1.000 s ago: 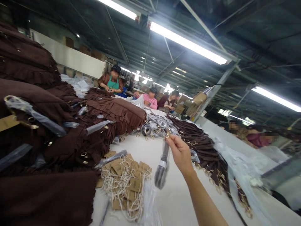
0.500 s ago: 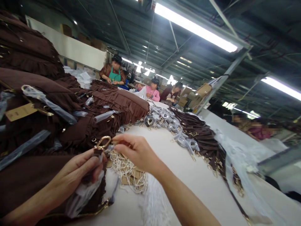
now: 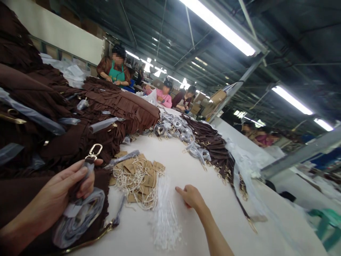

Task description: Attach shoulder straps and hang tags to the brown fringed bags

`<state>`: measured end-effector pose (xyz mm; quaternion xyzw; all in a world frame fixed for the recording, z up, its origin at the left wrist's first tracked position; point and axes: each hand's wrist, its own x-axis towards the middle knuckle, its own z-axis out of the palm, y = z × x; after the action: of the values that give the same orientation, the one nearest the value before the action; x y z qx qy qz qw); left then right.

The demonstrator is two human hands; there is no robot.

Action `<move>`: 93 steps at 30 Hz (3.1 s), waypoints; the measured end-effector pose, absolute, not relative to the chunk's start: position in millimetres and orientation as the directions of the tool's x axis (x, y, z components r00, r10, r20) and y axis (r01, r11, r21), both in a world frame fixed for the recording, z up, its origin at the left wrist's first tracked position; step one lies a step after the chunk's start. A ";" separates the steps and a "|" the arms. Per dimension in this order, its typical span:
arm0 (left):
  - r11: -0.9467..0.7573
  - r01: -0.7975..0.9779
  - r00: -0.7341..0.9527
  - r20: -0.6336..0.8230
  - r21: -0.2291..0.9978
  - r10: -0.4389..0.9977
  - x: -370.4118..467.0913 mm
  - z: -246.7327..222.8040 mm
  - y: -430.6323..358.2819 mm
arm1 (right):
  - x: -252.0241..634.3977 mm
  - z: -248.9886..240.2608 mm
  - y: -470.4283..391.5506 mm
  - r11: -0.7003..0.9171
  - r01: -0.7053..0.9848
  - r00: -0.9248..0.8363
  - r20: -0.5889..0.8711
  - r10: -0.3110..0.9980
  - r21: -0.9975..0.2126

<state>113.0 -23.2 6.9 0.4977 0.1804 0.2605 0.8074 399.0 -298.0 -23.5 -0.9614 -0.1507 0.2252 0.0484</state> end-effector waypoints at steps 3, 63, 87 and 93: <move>0.376 -0.256 0.786 -0.035 0.891 0.617 112.6 8.5 -23.9 | 395.8 -31.4 -290.6 -0.936 0.317 0.851 -0.390 0.352 -0.152; -0.023 -0.298 0.664 0.224 0.954 0.713 101.8 -5.7 -29.7 | 243.6 60.4 -137.5 0.014 0.973 0.076 0.373 0.925 -0.231; -0.539 -0.245 0.640 0.552 0.806 0.534 103.3 63.9 -29.5 | 216.5 70.7 -166.2 0.061 0.995 0.030 0.804 0.594 -0.082; -0.811 -0.275 0.578 0.763 0.516 0.290 98.5 98.2 -40.0 | 202.6 68.8 -168.2 0.029 0.836 0.380 0.618 0.688 -0.547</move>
<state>98.5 -40.0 98.2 0.8334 0.0044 0.4595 0.3071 202.6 -168.2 68.8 -0.6919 -0.5507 -0.0808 0.4599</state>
